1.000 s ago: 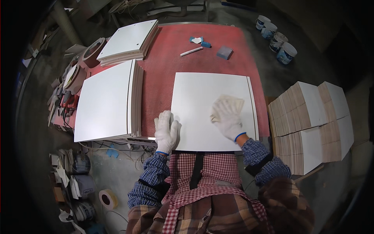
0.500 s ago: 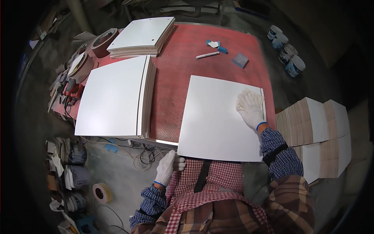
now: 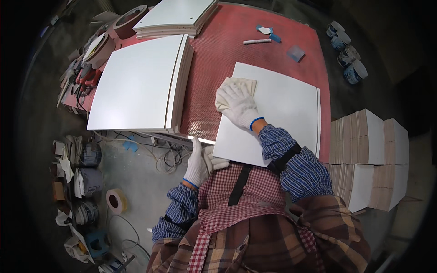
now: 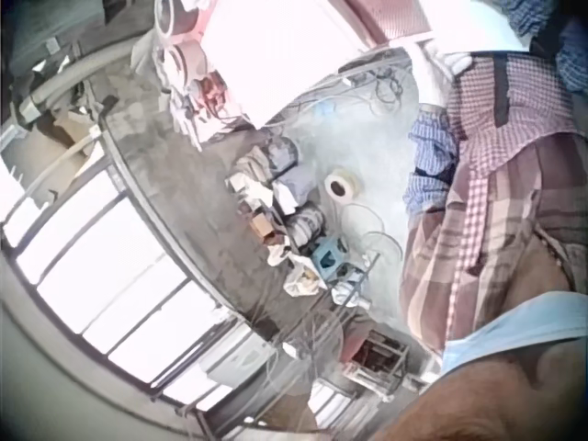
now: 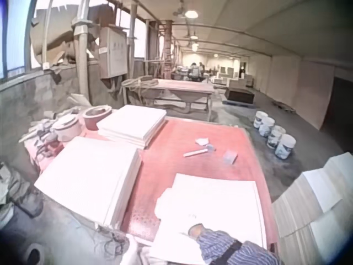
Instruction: Cleaning and wiping white furniture panels on a workbench before stacking them.
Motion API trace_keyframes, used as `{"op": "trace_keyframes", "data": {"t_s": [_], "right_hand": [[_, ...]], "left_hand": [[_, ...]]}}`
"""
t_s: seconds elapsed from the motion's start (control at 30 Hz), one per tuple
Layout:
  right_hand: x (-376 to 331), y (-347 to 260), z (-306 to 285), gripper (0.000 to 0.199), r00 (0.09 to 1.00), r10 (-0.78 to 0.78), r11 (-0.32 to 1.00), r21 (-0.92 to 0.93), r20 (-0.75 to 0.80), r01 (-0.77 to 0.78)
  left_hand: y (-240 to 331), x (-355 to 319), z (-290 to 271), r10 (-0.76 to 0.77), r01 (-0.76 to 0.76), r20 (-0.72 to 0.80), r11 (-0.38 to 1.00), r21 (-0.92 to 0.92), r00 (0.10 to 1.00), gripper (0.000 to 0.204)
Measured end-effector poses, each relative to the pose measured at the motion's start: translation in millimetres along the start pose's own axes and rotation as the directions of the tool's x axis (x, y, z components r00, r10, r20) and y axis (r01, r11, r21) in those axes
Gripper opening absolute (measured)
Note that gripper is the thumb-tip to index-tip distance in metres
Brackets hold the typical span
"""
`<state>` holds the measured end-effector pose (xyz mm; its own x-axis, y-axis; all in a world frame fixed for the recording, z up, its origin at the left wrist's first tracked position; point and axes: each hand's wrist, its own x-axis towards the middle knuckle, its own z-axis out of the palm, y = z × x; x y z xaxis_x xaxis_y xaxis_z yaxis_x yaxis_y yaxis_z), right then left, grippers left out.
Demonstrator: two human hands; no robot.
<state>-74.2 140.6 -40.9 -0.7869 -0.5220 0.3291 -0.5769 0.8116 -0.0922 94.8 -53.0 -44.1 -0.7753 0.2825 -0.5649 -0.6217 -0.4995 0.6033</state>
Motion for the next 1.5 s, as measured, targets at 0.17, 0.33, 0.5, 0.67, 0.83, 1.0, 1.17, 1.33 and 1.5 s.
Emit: {"op": "trace_keyframes", "data": {"t_s": [0.17,0.33,0.5,0.67,0.83,1.0,1.17,1.33,1.5], "right_hand": [[-64,-99,-38,0.066,0.997,-0.069,0.989,0.135,0.036,0.064],[-129,-116,-55,0.066,0.995,-0.098,0.973,0.209,-0.013,0.099],[-226,-40,-85,0.067,0.957,0.274,0.962,-0.016,0.098,-0.274],[-233,-47,-94,0.067,0.931,0.349,0.935,-0.103,0.109,-0.339],[-157,-122,-55,0.065,1.0,-0.003,0.994,0.11,-0.013,0.004],[-135,-134,-54,0.063,0.996,-0.084,0.986,0.145,-0.028,0.087],[-215,-86,-83,0.066,0.988,0.149,0.983,0.105,0.03,-0.152],[-302,-19,-124,0.063,0.859,0.508,0.861,-0.009,0.057,-0.509],[-299,-14,-128,0.065,0.708,0.706,0.689,-0.212,-0.022,-0.693]], "left_hand": [[1,2,-1,-0.006,0.005,-0.002,0.986,-0.165,1.0,0.117],[-9,11,-21,0.13,-0.131,-0.022,0.96,-0.248,0.991,0.106],[-12,6,-26,0.1,-0.059,0.241,0.984,-0.171,0.965,0.1],[-15,12,-39,0.13,-0.125,0.227,0.991,-0.037,0.965,0.107],[5,8,-31,-0.065,0.075,0.233,0.997,-0.031,0.97,0.116],[6,8,-12,0.043,-0.042,-0.123,0.999,0.017,0.992,0.108],[1,0,7,0.024,-0.029,0.035,0.991,0.127,0.999,0.083],[-1,-1,22,-0.011,-0.002,0.028,0.917,0.4,1.0,0.068],[-4,2,27,-0.012,-0.012,0.058,0.92,0.391,0.998,0.063]]}}
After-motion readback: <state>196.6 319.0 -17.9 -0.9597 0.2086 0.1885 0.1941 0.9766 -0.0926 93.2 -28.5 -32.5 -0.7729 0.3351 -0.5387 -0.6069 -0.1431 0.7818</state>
